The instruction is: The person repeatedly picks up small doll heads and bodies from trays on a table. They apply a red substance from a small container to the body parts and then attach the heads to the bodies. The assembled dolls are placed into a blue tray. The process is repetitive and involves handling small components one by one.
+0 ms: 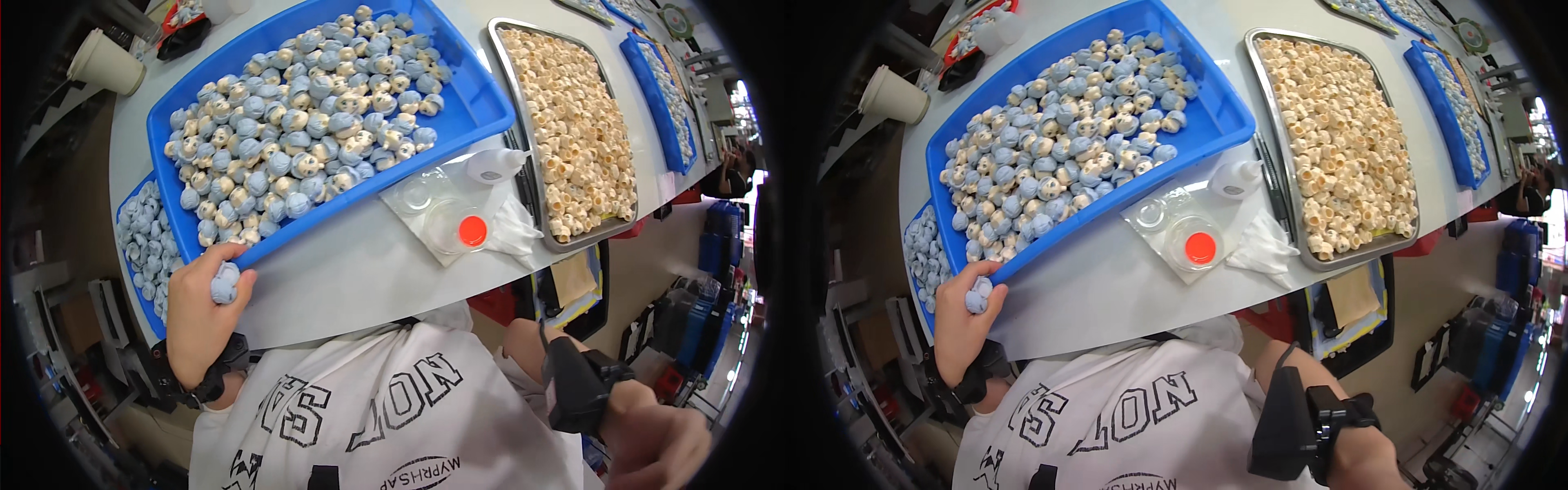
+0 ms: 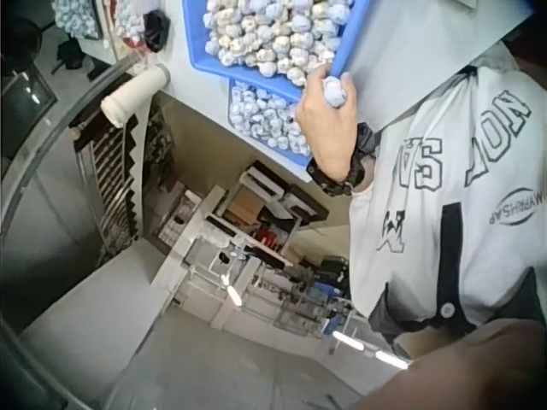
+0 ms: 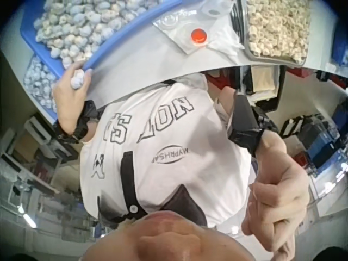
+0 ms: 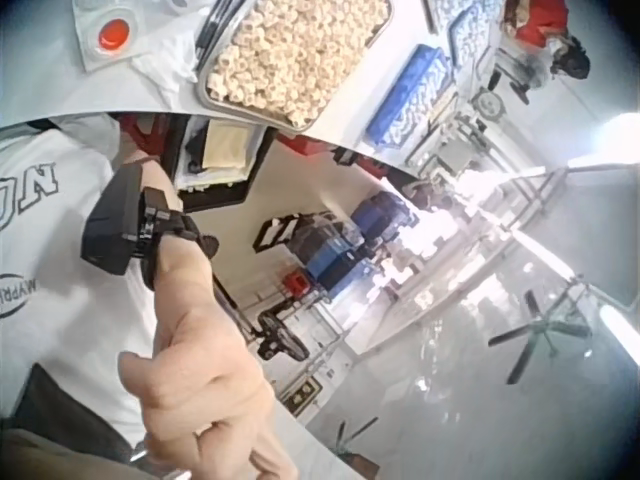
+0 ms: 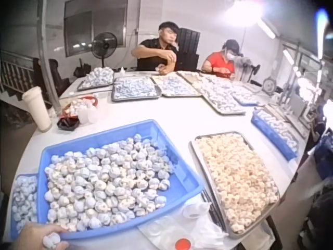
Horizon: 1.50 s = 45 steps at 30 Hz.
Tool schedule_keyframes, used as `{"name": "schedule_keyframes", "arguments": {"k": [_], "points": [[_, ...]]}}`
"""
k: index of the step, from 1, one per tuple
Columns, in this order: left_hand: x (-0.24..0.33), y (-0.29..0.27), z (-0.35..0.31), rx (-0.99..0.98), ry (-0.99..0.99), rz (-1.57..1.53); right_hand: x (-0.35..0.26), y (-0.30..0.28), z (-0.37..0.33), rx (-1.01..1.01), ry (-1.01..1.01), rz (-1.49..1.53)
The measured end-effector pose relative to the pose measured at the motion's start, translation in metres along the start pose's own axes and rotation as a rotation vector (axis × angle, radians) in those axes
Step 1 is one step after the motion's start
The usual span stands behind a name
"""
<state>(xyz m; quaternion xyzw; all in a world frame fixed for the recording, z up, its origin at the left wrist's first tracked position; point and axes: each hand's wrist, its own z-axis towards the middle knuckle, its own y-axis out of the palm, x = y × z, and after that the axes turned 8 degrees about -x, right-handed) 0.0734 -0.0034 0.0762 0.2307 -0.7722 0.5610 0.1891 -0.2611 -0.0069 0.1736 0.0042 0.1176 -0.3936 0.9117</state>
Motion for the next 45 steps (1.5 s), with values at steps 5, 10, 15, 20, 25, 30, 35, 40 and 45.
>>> {"name": "schedule_keyframes", "arguments": {"k": [5,10,15,20,25,30,35,40,45], "points": [[0.0,0.004,-0.003,0.027,0.057,0.046,0.005,-0.016,-0.042,-0.012,0.659,-0.473],[0.005,0.005,0.0,0.024,0.108,0.045,0.021,-0.059,-0.124,0.194,1.519,-1.234],[-0.005,0.009,-0.002,0.064,0.146,0.072,0.034,-0.064,-0.149,-0.066,1.561,-1.307],[-0.009,0.005,-0.002,0.045,0.2,0.083,0.041,-0.065,-0.151,-0.066,1.65,-1.225],[-0.01,0.005,-0.001,0.036,0.202,0.042,0.038,-0.069,-0.157,-0.112,1.606,-1.293],[-0.01,0.009,-0.002,0.083,0.205,0.012,0.033,-0.06,-0.152,0.212,1.703,-1.246],[-0.018,-0.002,-0.021,-0.046,0.446,-0.276,0.023,-0.038,-0.142,0.699,1.121,-0.756],[0.006,0.033,0.015,-0.51,0.599,-0.598,0.056,0.028,-0.115,0.391,0.945,0.075],[0.007,0.068,0.033,-0.579,0.492,-0.825,0.078,0.055,-0.11,0.064,1.311,0.19]]}}
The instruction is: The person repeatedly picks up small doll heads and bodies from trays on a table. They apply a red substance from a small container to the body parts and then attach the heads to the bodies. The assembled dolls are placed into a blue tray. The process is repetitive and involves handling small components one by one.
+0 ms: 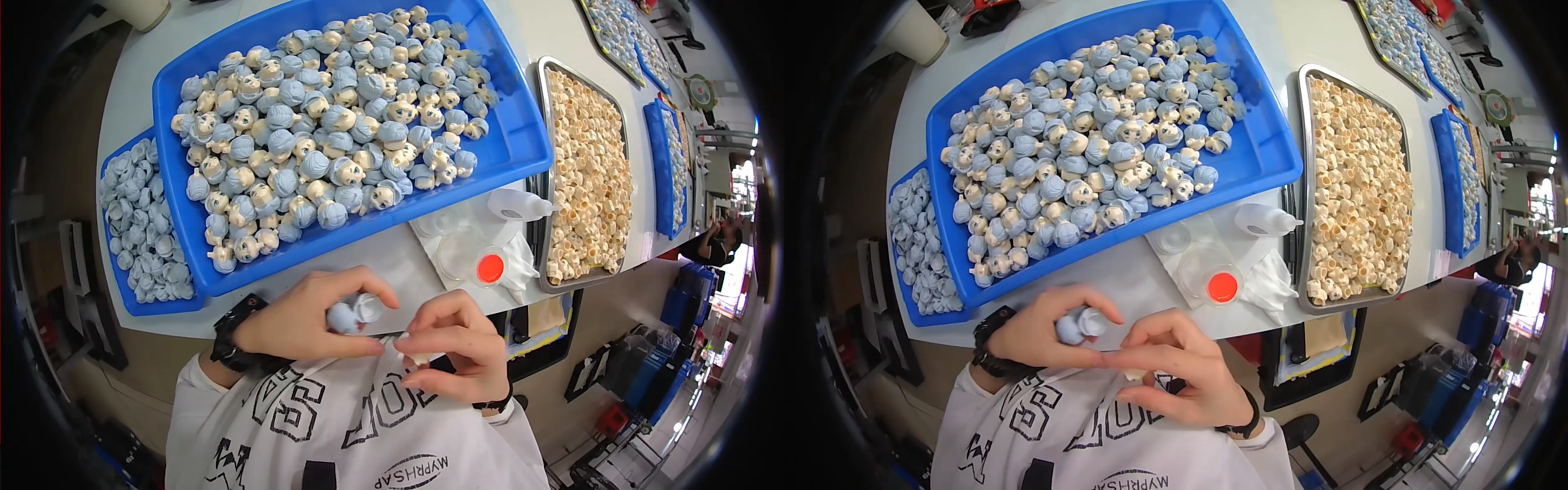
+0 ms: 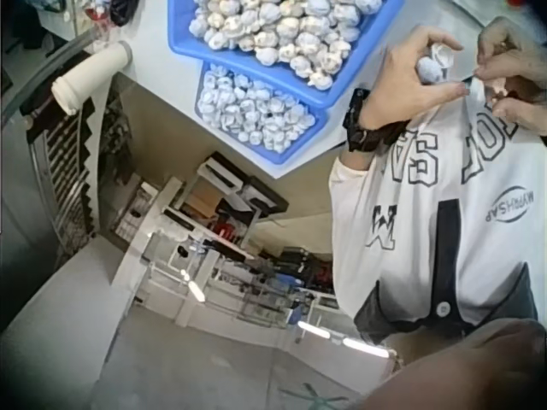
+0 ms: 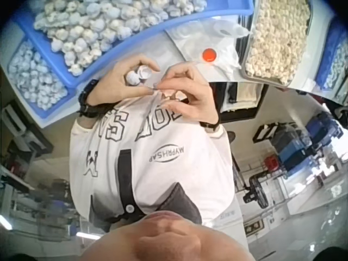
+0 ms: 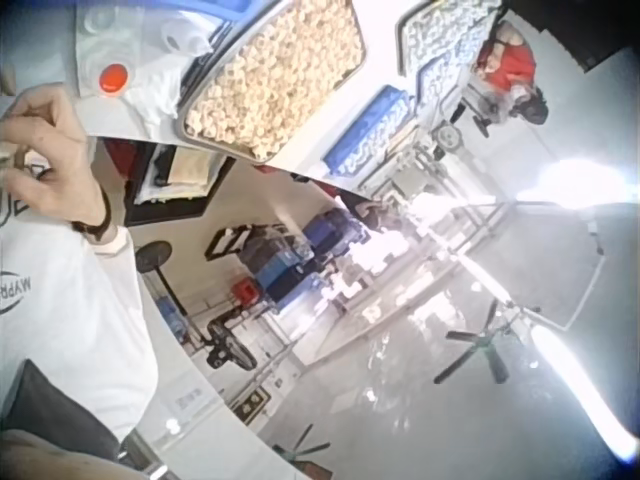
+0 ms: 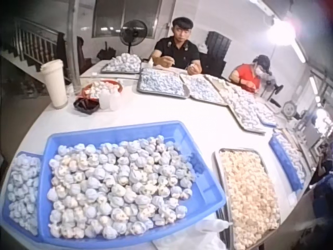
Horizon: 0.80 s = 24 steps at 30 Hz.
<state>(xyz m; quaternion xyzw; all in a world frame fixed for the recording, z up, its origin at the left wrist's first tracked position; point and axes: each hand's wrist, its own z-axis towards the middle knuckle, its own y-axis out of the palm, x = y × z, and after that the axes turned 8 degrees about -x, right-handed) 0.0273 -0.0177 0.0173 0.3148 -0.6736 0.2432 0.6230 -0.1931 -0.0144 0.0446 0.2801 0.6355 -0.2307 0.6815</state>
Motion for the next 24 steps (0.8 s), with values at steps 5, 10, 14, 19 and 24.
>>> {"name": "schedule_keyframes", "arguments": {"k": [5,10,14,19,24], "points": [[-0.004,0.005,0.005,-0.049,-0.004,-0.145,-0.008,0.001,-0.007,0.082,0.104,-0.053],[0.004,0.003,0.003,0.015,-0.039,-0.122,-0.024,-0.015,-0.027,0.529,-0.059,-0.439],[-0.001,0.009,-0.003,0.079,-0.106,-0.292,-0.024,-0.032,-0.017,0.683,-0.001,-0.706],[-0.003,0.004,-0.004,0.064,-0.148,-0.276,-0.026,-0.032,-0.006,0.578,0.126,-0.865],[-0.002,0.001,0.001,0.099,-0.051,-0.069,-0.021,-0.035,0.003,0.509,0.106,-1.027]]}}
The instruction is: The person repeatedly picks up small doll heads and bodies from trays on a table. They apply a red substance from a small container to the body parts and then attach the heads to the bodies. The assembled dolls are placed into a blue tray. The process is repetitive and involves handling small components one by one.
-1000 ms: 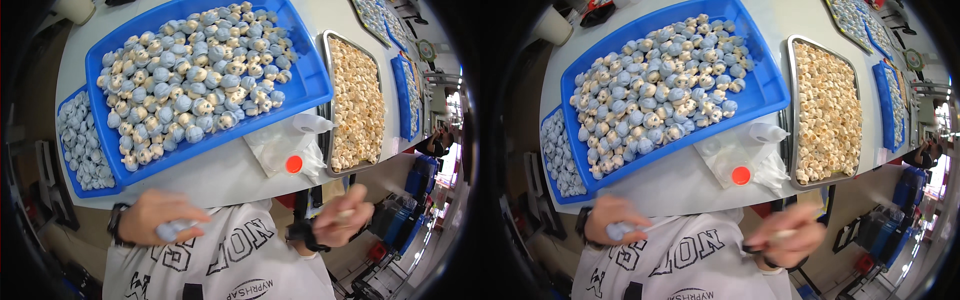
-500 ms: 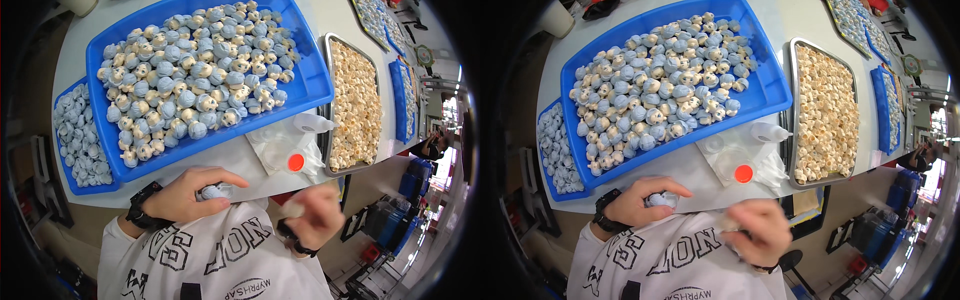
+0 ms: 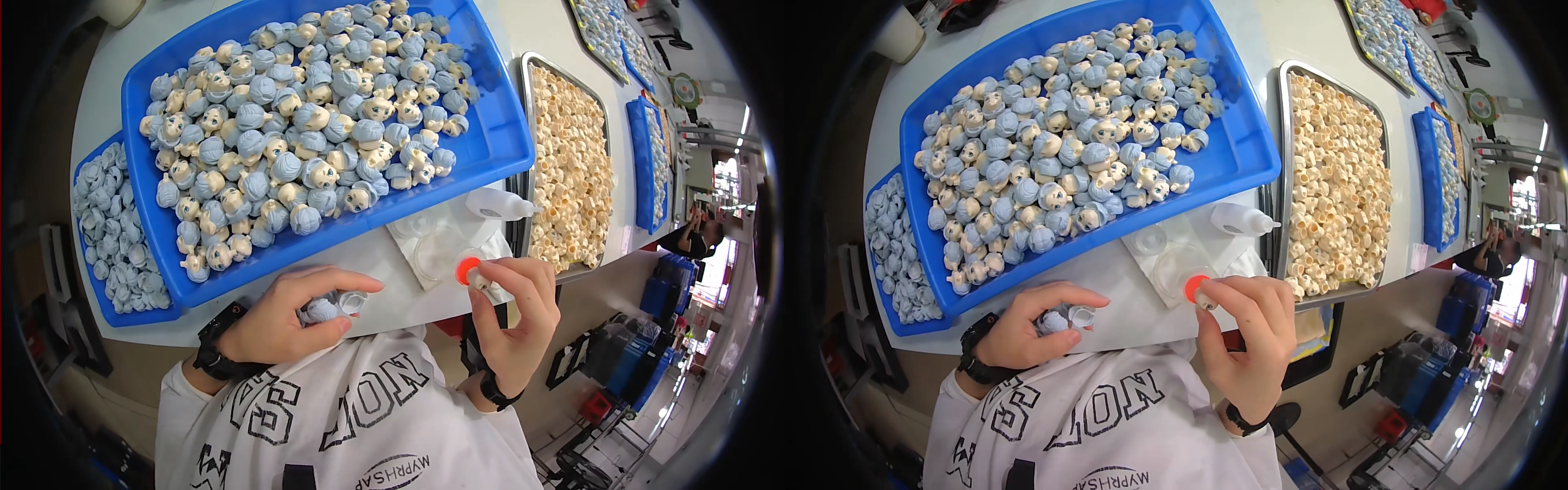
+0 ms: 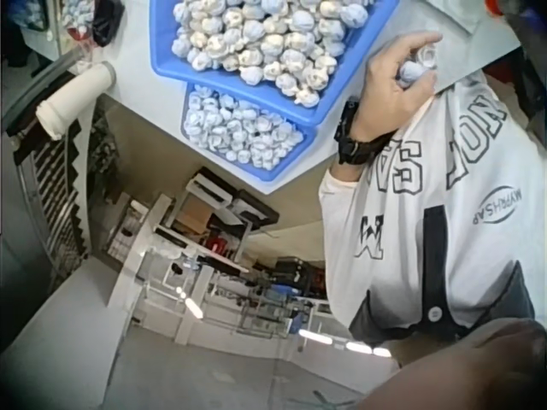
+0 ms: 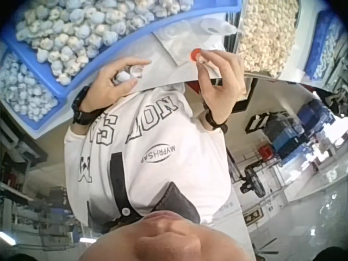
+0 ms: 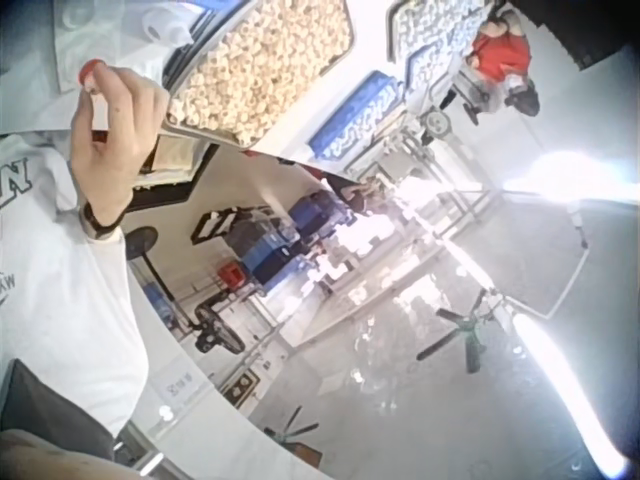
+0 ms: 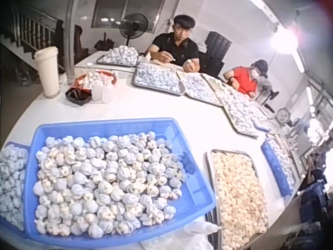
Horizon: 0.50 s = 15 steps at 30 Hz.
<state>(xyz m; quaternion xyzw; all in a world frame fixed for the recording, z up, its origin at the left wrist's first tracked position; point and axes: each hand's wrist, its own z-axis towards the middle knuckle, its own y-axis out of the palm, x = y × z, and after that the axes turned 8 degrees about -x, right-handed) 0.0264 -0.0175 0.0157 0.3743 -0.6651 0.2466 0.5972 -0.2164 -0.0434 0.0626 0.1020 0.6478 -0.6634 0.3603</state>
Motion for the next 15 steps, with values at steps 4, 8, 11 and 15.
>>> {"name": "schedule_keyframes", "arguments": {"k": [4,8,11,15], "points": [[0.0016,0.0002,0.0002,0.019,-0.021,0.002,-0.0018,0.0002,0.0009,-0.01,0.02,-0.039],[0.0064,0.0004,-0.0007,-0.002,-0.049,0.007,0.0002,0.0015,0.0026,0.005,0.011,-0.045],[0.0038,-0.0013,-0.0005,-0.027,-0.022,0.032,-0.001,0.0024,0.0032,0.017,0.009,-0.05],[0.0045,-0.0015,0.0002,-0.01,0.019,0.074,-0.0025,0.003,0.0018,0.017,0.012,-0.055]]}}
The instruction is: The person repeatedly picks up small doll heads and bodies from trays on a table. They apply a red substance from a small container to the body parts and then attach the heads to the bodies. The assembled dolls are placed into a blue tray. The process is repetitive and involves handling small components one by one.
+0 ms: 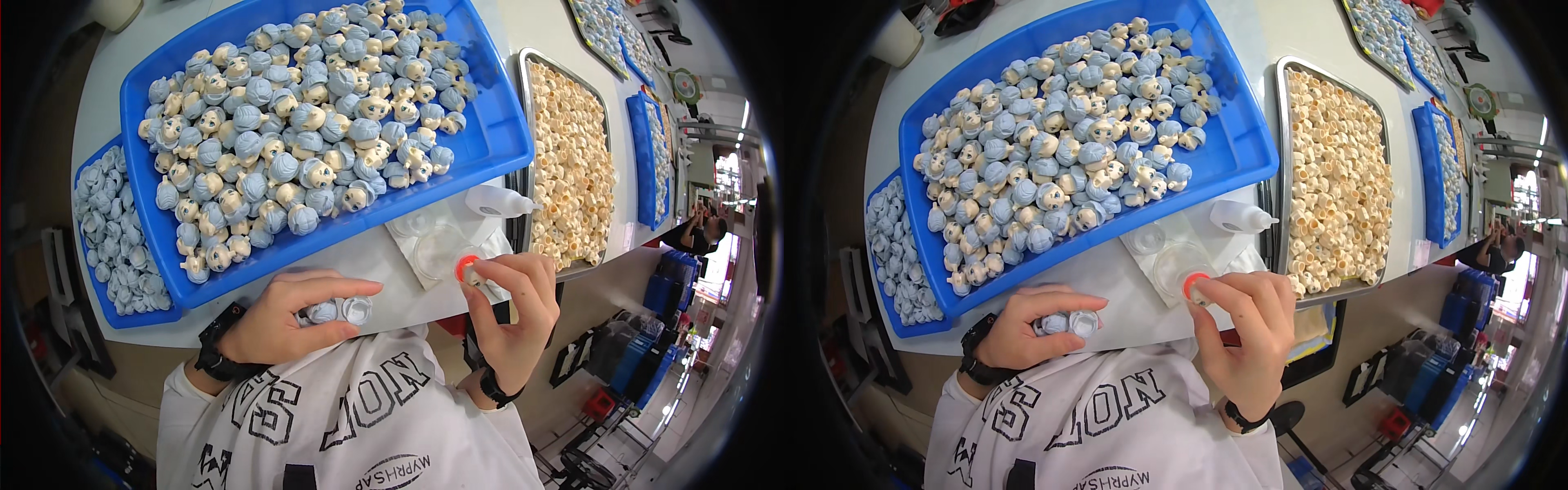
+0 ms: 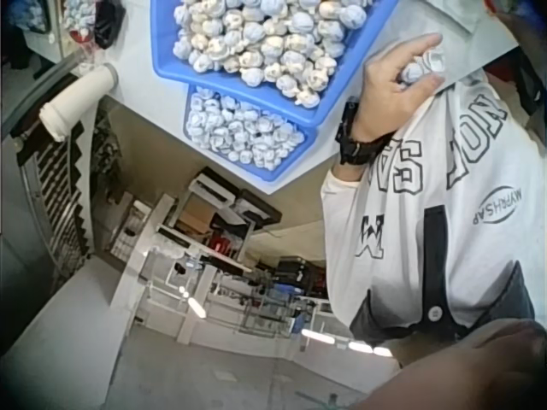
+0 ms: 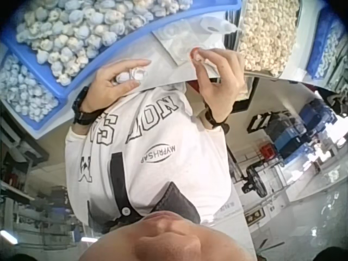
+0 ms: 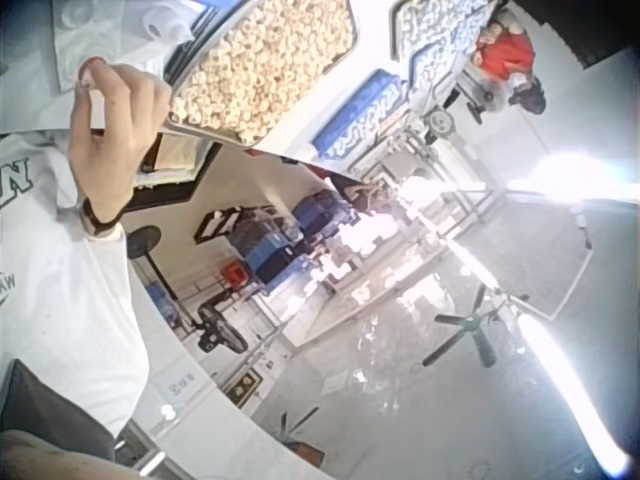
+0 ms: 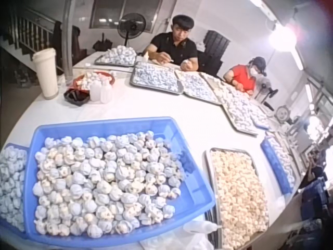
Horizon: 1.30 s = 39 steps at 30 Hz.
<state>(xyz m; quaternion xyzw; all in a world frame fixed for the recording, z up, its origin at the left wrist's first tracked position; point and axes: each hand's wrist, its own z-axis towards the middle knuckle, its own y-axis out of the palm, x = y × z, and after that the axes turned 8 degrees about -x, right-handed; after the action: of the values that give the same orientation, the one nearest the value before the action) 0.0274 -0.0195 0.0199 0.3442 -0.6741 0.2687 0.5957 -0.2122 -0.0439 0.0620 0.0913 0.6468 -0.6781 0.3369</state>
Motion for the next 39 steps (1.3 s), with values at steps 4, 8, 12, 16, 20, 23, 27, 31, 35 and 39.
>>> {"name": "schedule_keyframes", "arguments": {"k": [4,8,12,16,20,23,27,31,35,39], "points": [[-0.004,0.002,0.0,0.023,0.001,-0.051,0.004,0.001,-0.007,0.025,0.02,-0.006],[-0.004,0.011,-0.002,0.128,-0.062,-0.25,0.005,0.001,-0.012,0.057,0.036,0.034],[-0.011,0.012,-0.004,0.104,0.033,-0.151,0.004,0.004,-0.015,0.111,0.032,-0.002],[-0.002,0.012,-0.002,0.129,0.139,-0.01,-0.007,0.004,-0.023,0.235,-0.151,0.227],[-0.004,0.019,-0.001,0.162,0.233,-0.021,-0.023,0.012,-0.016,0.004,-0.289,0.456],[-0.006,0.02,-0.002,0.187,0.248,-0.037,-0.027,0.018,-0.014,-0.047,-0.265,0.473],[-0.005,0.019,-0.001,0.171,0.266,0.012,-0.029,0.017,-0.01,-0.131,-0.288,0.412],[-0.006,0.019,-0.002,0.135,0.276,0.032,-0.025,0.017,-0.01,-0.21,-0.305,0.392],[-0.002,0.017,-0.001,0.099,0.27,0.05,-0.026,0.013,-0.01,-0.25,-0.287,0.407],[0.0,0.014,-0.001,0.053,0.299,0.091,-0.023,0.011,-0.01,-0.311,-0.311,0.431]]}}
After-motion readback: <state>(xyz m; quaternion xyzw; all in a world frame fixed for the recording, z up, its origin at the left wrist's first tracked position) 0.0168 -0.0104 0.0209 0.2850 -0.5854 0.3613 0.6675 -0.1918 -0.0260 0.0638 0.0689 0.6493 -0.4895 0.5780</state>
